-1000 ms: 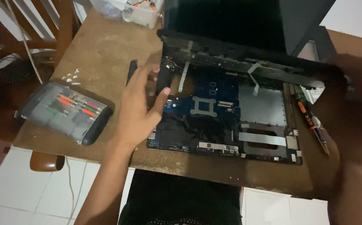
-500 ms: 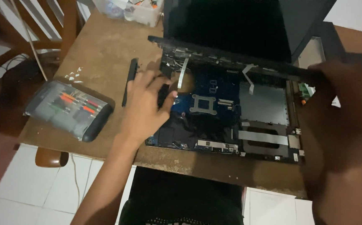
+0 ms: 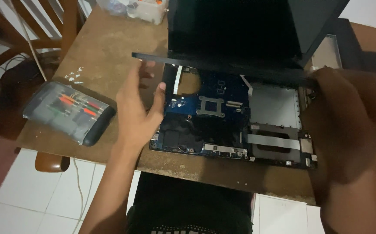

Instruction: Disassembling a laptop by disconnecting internal ribbon cables and removing motherboard screws using a screwdriver.

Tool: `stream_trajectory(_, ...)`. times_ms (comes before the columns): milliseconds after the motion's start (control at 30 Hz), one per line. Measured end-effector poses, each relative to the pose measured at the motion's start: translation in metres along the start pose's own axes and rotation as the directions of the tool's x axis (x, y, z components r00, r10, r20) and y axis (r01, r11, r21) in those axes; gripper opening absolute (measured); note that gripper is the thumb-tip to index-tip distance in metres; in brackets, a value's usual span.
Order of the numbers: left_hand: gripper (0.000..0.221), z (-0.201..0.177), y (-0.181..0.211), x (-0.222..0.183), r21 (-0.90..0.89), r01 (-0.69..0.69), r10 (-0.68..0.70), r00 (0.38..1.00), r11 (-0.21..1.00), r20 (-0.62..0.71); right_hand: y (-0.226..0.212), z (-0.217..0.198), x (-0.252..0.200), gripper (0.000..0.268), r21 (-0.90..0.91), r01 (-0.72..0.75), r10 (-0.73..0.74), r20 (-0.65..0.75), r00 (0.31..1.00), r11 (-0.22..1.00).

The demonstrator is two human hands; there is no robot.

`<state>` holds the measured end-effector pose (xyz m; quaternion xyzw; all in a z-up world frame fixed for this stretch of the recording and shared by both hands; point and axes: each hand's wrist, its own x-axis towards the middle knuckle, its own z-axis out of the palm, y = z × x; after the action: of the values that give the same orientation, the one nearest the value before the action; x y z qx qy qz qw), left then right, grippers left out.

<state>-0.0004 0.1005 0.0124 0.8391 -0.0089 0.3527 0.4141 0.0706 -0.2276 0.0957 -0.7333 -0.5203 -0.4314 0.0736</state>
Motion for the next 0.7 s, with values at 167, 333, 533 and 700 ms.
stream_trajectory(167, 0.045, -0.002, 0.000, -0.002, -0.010, -0.026, 0.026, 0.999, 1.000, 0.028, 0.009, 0.009, -0.005, 0.022, -0.055, 0.076, -0.076, 0.011, 0.997, 0.996)
stream_trajectory(333, 0.055, -0.003, -0.006, -0.004, -0.036, -0.089, 0.090, 0.996, 0.995, 0.022, 0.004, 0.017, -0.015, 0.034, -0.162, 0.099, -0.097, 0.021, 0.995, 0.982)
stream_trajectory(533, 0.049, -0.005, -0.004, -0.003, 0.036, -0.045, 0.043, 0.997, 0.998, 0.060, -0.004, 0.023, -0.010, 0.034, -0.031, 0.107, -0.104, 0.066, 0.992, 0.994)
stream_trajectory(700, 0.027, -0.001, -0.015, -0.005, 0.126, 0.054, -0.068, 0.991, 0.991, 0.112, 0.054, 0.061, -0.154, 0.012, -0.097, -0.026, 0.041, 0.163, 0.986, 0.995)
